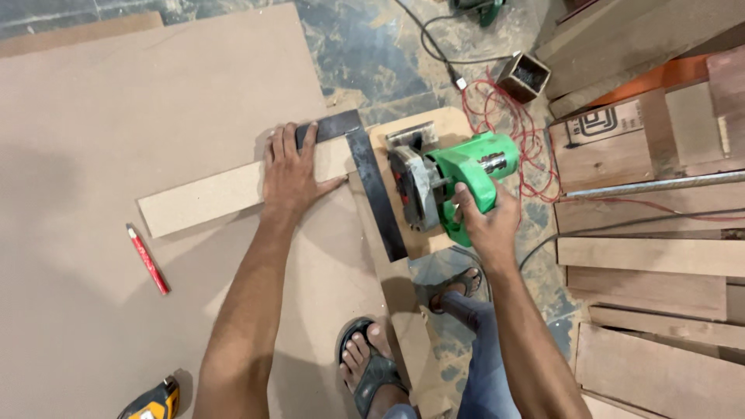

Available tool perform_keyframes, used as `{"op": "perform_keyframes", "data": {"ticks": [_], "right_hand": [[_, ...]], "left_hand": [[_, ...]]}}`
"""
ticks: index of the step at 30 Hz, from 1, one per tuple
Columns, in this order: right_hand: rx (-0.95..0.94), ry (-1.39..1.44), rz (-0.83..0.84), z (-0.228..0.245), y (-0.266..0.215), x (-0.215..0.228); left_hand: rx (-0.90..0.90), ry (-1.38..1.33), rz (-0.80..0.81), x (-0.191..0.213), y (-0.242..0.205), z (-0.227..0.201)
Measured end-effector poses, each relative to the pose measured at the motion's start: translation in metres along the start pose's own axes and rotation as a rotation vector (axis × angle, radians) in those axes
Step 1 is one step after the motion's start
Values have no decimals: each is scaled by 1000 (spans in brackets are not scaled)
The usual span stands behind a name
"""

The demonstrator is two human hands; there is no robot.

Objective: The person marks a wooden piece, cuts it with a circular saw, and fits it into a wooden cabinet structure. They then attach additional wooden strips to the cabinet frame.

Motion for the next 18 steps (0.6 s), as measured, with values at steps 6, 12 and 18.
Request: {"op": "perform_keyframes", "data": {"ticks": [6,12,18], "right_hand": [[0,-54,8,-2,4,-2],[2,-7,12,-3,5,-3],[-8,-12,25,-3,6,-3]], "left_hand": [[1,5,47,-4,4,1],[-5,1,58,-11,3,3],[4,-13,80,-17,7,2]]}}
Point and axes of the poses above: each hand's wrist, its own y-axis towards the middle knuckle, its own x-axis out of the back of the hand, z = x × y, the point moved 1 cm from there along y, towards the middle knuckle, and after that the axes turned 13 degrees about y, right-handed, at the moved point
